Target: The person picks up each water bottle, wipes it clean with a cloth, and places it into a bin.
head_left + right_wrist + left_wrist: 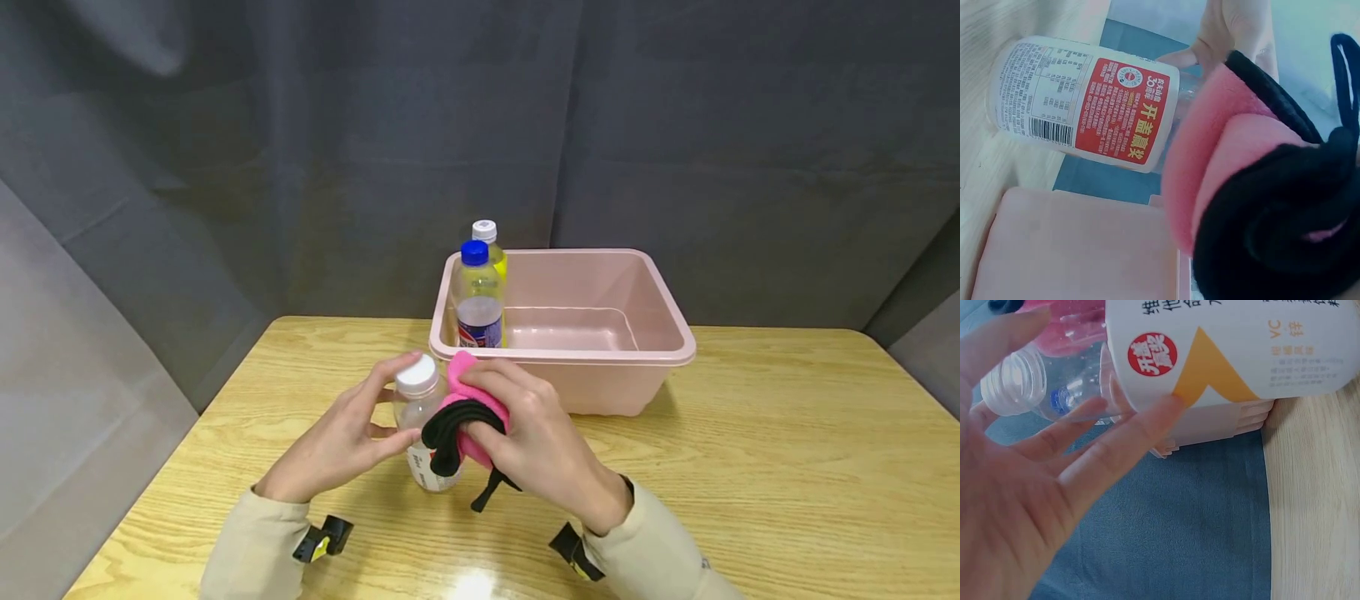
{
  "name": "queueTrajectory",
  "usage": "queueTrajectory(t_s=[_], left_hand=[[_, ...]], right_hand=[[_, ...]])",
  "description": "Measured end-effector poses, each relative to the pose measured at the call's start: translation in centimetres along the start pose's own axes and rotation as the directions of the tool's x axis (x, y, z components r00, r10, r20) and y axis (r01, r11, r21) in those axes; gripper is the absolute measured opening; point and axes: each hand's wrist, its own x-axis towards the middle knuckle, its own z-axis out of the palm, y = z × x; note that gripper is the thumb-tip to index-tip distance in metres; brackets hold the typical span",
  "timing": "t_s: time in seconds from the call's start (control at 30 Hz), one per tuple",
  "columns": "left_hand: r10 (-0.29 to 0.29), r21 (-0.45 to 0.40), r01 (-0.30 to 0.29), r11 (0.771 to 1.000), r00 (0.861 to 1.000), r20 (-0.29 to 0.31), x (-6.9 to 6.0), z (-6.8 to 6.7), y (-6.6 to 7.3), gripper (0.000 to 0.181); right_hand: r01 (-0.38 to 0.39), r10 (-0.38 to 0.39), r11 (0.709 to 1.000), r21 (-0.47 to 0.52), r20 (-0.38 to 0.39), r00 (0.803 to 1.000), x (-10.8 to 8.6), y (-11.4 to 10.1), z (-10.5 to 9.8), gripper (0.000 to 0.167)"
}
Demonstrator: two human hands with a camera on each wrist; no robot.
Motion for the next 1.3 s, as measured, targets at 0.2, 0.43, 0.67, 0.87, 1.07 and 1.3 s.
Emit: queueTrajectory(t_s=[0.2,0.43,0.67,0.87,1.07,1.3], left_hand=[[0.005,0.007,-0.005,1.000,1.000,0.001,0.0,0.0,0.0,0.078],[-0.001,0.011,0.001,1.000,1.000,-0.002,0.1,-0.1,0.0,0.077],[-0.007,0.013,0.007,1.000,1.000,-0.002,0.0,-0.1,0.0,0.078],[0.005,0.010,-0.005,1.000,1.000,-0.005,-0.2,-0.1,-0.1,0.077],[0.008,0.020,-0.008,1.000,1.000,-0.004,-0.3,-0.2,-0.1,0.077],[0.006,0.023,-0.006,1.000,1.000,0.000,0.0,0.0,0.2,0.078]], right_hand=[[0.013,-0.013,1.000,0.000,-0.014,1.000,0.1,-0.2,0.0,0.034],[-0.020,0.029,0.994,-0.109,0.084,0.996,0.2,-0.1,0.1,0.032],[-0.060,0.088,0.986,-0.155,0.177,0.980,-0.2,1.1,1.0,0.024],[-0.136,0.232,0.959,-0.249,0.413,0.881,-1.6,3.4,3.7,0.021],[-0.147,0.275,0.945,-0.293,0.466,0.841,-1.9,3.7,4.5,0.021],[-0.139,0.241,0.959,-0.249,0.447,0.862,-1.6,3.2,3.3,0.021]])
